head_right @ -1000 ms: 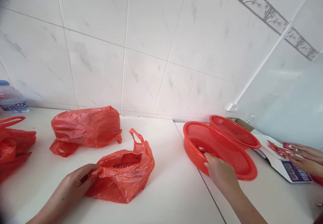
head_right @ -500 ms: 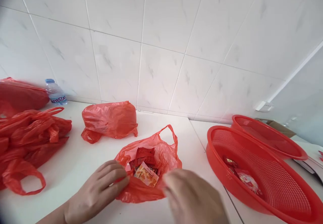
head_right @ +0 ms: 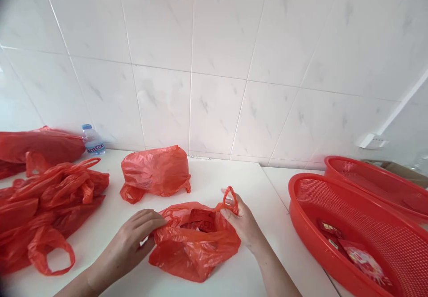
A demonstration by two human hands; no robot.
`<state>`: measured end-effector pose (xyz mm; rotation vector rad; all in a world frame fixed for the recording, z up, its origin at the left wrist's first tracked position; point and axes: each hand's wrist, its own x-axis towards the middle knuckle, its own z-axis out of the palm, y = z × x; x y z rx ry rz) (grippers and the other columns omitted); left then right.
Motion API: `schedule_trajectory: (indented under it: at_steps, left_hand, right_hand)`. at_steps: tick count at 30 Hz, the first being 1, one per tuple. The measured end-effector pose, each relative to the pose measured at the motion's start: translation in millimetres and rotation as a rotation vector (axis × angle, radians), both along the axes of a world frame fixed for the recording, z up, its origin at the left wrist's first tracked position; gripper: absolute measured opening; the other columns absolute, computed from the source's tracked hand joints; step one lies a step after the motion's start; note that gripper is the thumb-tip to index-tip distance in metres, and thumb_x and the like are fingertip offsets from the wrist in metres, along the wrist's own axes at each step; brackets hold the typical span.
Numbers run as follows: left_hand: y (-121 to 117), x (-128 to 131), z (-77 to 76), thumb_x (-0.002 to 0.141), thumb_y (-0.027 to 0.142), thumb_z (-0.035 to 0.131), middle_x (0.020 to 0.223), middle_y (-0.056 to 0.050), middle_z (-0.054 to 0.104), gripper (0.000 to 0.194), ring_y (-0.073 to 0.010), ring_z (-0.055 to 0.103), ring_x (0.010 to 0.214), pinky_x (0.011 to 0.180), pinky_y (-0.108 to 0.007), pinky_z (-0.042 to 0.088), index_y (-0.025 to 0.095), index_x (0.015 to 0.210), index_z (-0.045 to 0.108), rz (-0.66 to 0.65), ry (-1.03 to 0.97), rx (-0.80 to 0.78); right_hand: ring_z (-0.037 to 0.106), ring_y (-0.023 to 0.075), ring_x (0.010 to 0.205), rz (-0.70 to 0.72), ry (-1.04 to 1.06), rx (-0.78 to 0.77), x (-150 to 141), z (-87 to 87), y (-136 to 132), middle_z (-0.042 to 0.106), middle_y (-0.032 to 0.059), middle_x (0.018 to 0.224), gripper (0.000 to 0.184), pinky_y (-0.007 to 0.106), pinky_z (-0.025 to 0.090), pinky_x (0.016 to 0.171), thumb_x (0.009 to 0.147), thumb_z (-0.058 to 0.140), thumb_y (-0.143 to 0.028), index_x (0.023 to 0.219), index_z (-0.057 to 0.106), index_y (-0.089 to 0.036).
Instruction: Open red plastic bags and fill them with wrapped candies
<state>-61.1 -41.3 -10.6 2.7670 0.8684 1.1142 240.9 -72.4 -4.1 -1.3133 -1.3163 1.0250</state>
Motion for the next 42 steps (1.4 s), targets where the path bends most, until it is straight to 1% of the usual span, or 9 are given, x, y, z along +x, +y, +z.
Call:
schedule_trajectory:
  at_steps: [7, 11, 14, 19, 22, 26, 30, 36, 42]
  left_hand:
    - [40.2, -21.6, 15.2, 0.084, 0.026, 0.051, 0.093, -0.005, 0.066, 0.014, -0.0191, 0.062, 0.086, 0.071, -0.027, 0.049, 0.021, 0.084, 0.064, 0.314, -0.208, -0.203]
    - [47.8, -18.4, 56.5, 0.078, 0.032, 0.061, 0.072, 0.0, 0.057, 0.013, -0.0133, 0.055, 0.065, 0.055, -0.022, 0.042, 0.02, 0.074, 0.059, 0.226, -0.368, -0.541]
    - [41.8, -8.1, 87.9, 0.079, 0.038, 0.061, 0.055, 0.007, 0.042, 0.021, -0.0075, 0.04, 0.047, 0.044, -0.018, 0.031, 0.02, 0.077, 0.052, 0.05, -0.694, -0.872]
    - [25.7, 24.6, 113.2, 0.076, 0.034, 0.066, 0.073, 0.004, 0.056, 0.02, -0.0088, 0.052, 0.061, 0.056, -0.021, 0.045, 0.021, 0.078, 0.052, -0.151, -1.028, -0.891]
    - [17.1, 47.0, 111.7, 0.077, 0.033, 0.066, 0.073, 0.003, 0.058, 0.016, -0.0094, 0.054, 0.064, 0.06, -0.021, 0.046, 0.021, 0.079, 0.056, -0.13, -0.946, -0.795]
    - [0.9, 69.7, 106.6, 0.077, 0.03, 0.066, 0.068, 0.002, 0.055, 0.013, -0.0092, 0.051, 0.06, 0.055, -0.02, 0.044, 0.02, 0.077, 0.057, -0.121, -0.832, -0.701]
    - [-17.4, 78.1, 105.1, 0.081, 0.027, 0.062, 0.082, -0.002, 0.059, 0.015, -0.0142, 0.059, 0.071, 0.061, -0.026, 0.051, 0.022, 0.093, 0.057, -0.307, -0.694, -0.765]
    - [-18.7, 73.9, 95.4, 0.074, 0.021, 0.07, 0.105, -0.006, 0.055, 0.035, -0.0217, 0.056, 0.096, 0.077, -0.034, 0.049, 0.027, 0.104, 0.053, -0.087, -0.412, -0.2]
    - [-2.8, 87.8, 68.6, 0.042, 0.036, 0.089, 0.129, -0.013, 0.051, 0.11, -0.0343, 0.051, 0.112, 0.087, -0.043, 0.046, 0.027, 0.137, 0.033, -0.096, -0.363, -0.665]
  right_hand:
    - [0.064, 0.0208, 0.092, -0.05, 0.743, -0.022, 5.6, 4.6, 19.5, 0.069, 0.0012, 0.089, 0.041, 0.04, 0.048, 0.088, 0.081, 0.051, -0.063, 0.091, 0.066, -0.026]
    - [0.046, 0.0082, 0.048, -0.126, 0.93, 0.141, 6.9, 37.0, 30.8, 0.038, -0.0102, 0.048, 0.025, 0.027, 0.052, 0.066, 0.078, 0.066, -0.048, 0.076, 0.056, -0.025]
    - [0.029, 0.005, 0.04, -0.019, 1.041, 0.201, 3.9, 63.9, 31.7, 0.028, -0.0112, 0.048, 0.026, 0.015, 0.036, 0.042, 0.074, 0.072, -0.039, 0.074, 0.053, -0.023]
    - [0.012, 0.005, 0.038, 0.156, 0.814, 0.251, -9.3, 91.3, 15.5, 0.024, -0.011, 0.045, 0.028, 0.018, 0.014, 0.035, 0.084, 0.058, -0.05, 0.077, 0.056, -0.022]
    - [0.023, 0.0041, 0.041, 0.25, 0.427, 0.204, -26.1, 98.0, -1.0, 0.039, -0.0094, 0.049, 0.033, 0.017, 0.021, 0.04, 0.083, 0.059, -0.052, 0.096, 0.059, -0.021]
    - [0.051, 0.0096, 0.058, 0.363, 0.192, 0.006, -57.6, 99.2, -16.5, 0.057, -0.0056, 0.066, 0.057, 0.022, 0.04, 0.056, 0.077, 0.061, -0.016, 0.129, 0.041, -0.027]
    - [0.052, 0.0109, 0.061, 0.356, 0.142, 0.014, -78.8, 94.6, -14.5, 0.054, -0.0044, 0.064, 0.024, 0.022, 0.038, 0.054, 0.069, 0.051, -0.008, 0.087, 0.058, -0.022]
    - [0.032, 0.0065, 0.05, 0.224, 0.302, -0.014, -67.7, 96.7, -3.7, 0.038, -0.0064, 0.053, 0.021, 0.022, 0.026, 0.049, 0.071, 0.056, -0.016, 0.058, 0.04, -0.019]
    - [0.028, 0.0054, 0.041, 0.115, 0.366, -0.003, -55.7, 97.0, -5.0, 0.051, -0.0043, 0.048, 0.032, 0.021, 0.02, 0.044, 0.082, 0.057, -0.05, 0.075, 0.055, -0.018]
